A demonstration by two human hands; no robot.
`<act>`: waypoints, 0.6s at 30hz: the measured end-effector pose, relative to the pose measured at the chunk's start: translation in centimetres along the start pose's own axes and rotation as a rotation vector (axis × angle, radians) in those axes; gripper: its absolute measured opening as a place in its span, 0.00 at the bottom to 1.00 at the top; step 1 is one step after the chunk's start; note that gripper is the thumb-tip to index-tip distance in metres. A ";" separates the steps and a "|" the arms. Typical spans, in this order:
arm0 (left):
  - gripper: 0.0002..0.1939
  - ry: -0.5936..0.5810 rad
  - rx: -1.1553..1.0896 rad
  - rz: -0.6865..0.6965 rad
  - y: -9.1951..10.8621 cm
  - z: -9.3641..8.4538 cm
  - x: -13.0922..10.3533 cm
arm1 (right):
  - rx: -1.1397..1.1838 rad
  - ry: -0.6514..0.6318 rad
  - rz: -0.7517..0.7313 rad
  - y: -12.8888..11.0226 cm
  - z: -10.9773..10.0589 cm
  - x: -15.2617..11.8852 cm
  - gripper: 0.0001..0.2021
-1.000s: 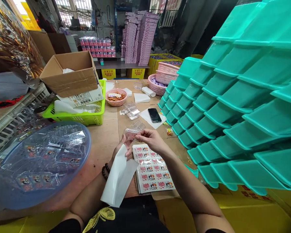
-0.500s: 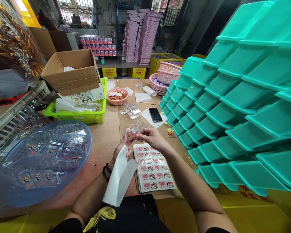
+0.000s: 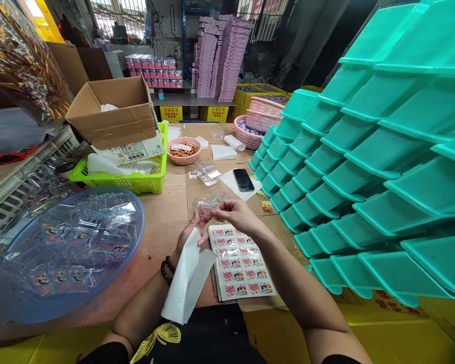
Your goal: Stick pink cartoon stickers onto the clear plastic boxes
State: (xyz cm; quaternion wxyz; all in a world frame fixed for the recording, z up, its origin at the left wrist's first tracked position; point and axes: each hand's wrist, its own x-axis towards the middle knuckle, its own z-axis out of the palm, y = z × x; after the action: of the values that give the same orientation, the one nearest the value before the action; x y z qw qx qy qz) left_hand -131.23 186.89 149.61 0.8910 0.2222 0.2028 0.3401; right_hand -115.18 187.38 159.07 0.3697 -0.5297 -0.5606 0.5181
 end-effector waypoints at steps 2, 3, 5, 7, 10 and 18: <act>0.33 0.002 0.000 -0.001 0.0 0.0 0.0 | -0.005 0.006 0.006 0.1 0.1 0.0 0.26; 0.32 0.003 0.001 -0.001 0.0 0.0 -0.1 | -0.007 0.009 0.009 0.1 0.1 0.1 0.26; 0.32 0.003 0.004 -0.001 0.0 0.1 -0.1 | -0.009 0.012 0.012 0.2 0.1 0.1 0.26; 0.32 0.006 0.007 0.002 0.1 0.1 -0.1 | -0.012 0.010 0.015 0.2 0.1 0.2 0.26; 0.31 0.014 0.006 0.006 0.1 0.1 -0.1 | -0.024 0.014 0.015 0.3 0.1 0.3 0.25; 0.30 0.049 -0.006 0.004 -0.5 -0.1 0.0 | -0.156 0.079 -0.002 1.5 0.3 1.2 0.24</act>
State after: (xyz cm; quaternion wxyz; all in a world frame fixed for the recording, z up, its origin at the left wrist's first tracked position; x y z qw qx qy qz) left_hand -131.05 186.62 149.27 0.8857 0.2116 0.2231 0.3478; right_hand -115.34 188.35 157.36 0.3496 -0.5765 -0.5847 0.4512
